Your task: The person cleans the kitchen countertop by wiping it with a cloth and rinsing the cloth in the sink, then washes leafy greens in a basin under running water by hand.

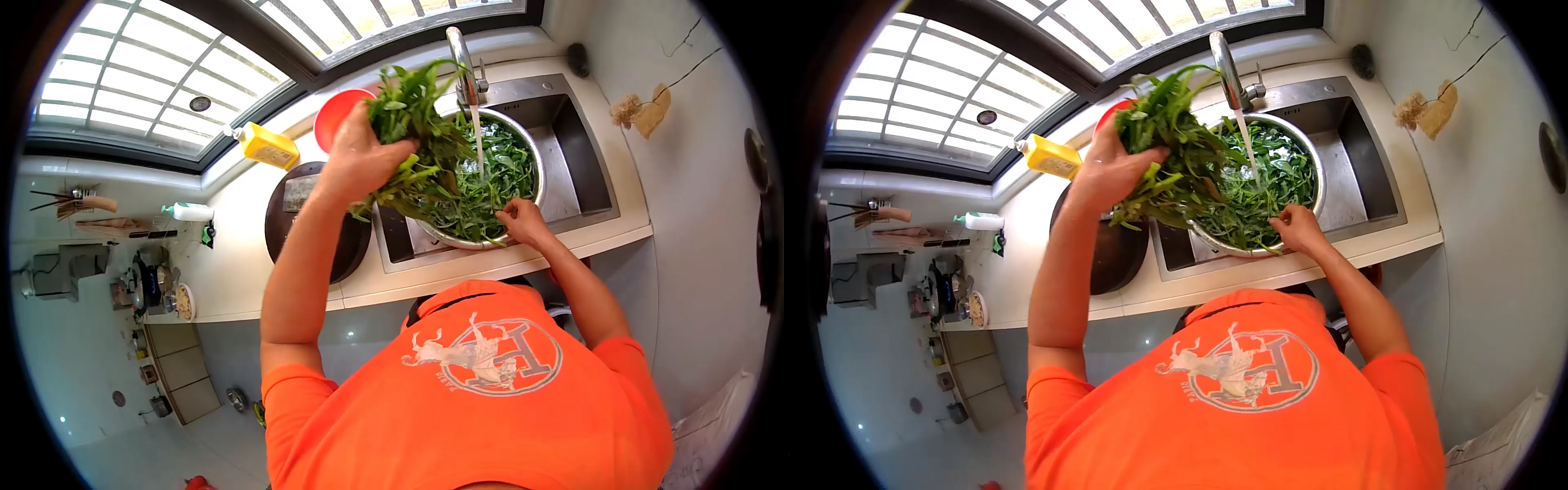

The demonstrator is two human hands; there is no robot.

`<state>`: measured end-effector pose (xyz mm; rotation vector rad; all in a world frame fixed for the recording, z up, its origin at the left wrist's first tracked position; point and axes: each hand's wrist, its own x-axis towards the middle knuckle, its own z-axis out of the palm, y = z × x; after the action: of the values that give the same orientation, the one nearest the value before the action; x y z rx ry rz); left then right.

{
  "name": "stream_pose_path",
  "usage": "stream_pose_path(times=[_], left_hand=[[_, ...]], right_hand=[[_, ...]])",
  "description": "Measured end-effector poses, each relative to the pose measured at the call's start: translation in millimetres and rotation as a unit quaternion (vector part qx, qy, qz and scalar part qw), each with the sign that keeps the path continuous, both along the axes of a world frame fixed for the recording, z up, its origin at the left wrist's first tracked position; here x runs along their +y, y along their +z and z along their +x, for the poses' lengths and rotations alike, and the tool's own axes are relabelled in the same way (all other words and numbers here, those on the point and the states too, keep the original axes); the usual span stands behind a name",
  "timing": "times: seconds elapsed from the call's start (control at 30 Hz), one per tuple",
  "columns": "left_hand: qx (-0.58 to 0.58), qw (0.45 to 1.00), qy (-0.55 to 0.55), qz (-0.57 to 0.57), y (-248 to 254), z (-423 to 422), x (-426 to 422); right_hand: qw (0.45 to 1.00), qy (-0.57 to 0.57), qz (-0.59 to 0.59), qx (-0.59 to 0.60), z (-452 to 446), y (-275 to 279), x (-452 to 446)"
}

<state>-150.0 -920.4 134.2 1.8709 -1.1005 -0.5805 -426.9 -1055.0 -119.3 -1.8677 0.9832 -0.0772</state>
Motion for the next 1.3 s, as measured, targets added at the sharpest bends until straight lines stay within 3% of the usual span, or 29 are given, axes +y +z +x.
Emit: stream_pose_path(times=[0.07, 0.2, 0.27, 0.43, 0.67, 0.77, 0.8, 0.87, 0.93, 1.03, 1.17, 1.3], left_hand=[[0.05, 0.998, -0.008, -0.028, 20.0, 11.3, 1.9], [-0.01, 0.999, 0.036, 0.005, 67.3, 47.5, 8.8], [0.063, 0.994, 0.087, -0.012, 93.5, 53.2, 13.5], [-0.085, 0.983, 0.153, 0.053, 105.7, 118.1, 8.6], [-0.169, 0.96, 0.222, 0.006, 49.2, 164.5, 6.0], [-0.215, 0.957, 0.192, -0.012, -24.5, 229.3, 12.4], [-0.323, 0.934, 0.149, 0.039, -30.9, 223.2, 13.8], [-0.231, 0.956, 0.18, 0.0, -52.4, 219.0, 7.5], [-0.281, 0.932, 0.221, 0.05, -75.1, 217.3, 1.2], [-0.254, 0.926, 0.257, 0.108, -115.5, 218.3, -10.6], [-0.304, 0.925, 0.189, 0.125, -179.7, 221.5, -15.8], [-0.273, 0.912, 0.139, 0.273, -215.0, 213.4, -23.5]], right_hand=[[1.0, 0.003, 0.0, 0.003, 0.3, -2.9, -0.9], [1.0, -0.004, 0.014, 0.0, 1.1, -8.7, -2.5], [1.0, -0.013, 0.022, -0.001, 2.0, -8.6, -0.7], [1.0, -0.011, 0.007, -0.008, 2.1, -16.6, 2.5], [1.0, -0.027, 0.012, 0.002, 1.0, -10.2, 2.5], [0.999, -0.045, 0.019, 0.004, 1.9, -6.9, 5.9], [0.999, -0.047, 0.017, 0.003, 1.2, -6.6, 5.6], [0.999, -0.043, 0.013, 0.01, 1.6, -6.4, 4.8], [0.999, -0.043, 0.011, 0.017, 3.9, -7.9, 7.2], [0.998, -0.055, -0.019, 0.026, 3.1, -7.5, 9.8], [0.996, -0.061, -0.065, 0.032, 4.5, -0.3, 10.4], [0.994, -0.073, -0.075, 0.031, 3.2, 0.7, 10.8]])
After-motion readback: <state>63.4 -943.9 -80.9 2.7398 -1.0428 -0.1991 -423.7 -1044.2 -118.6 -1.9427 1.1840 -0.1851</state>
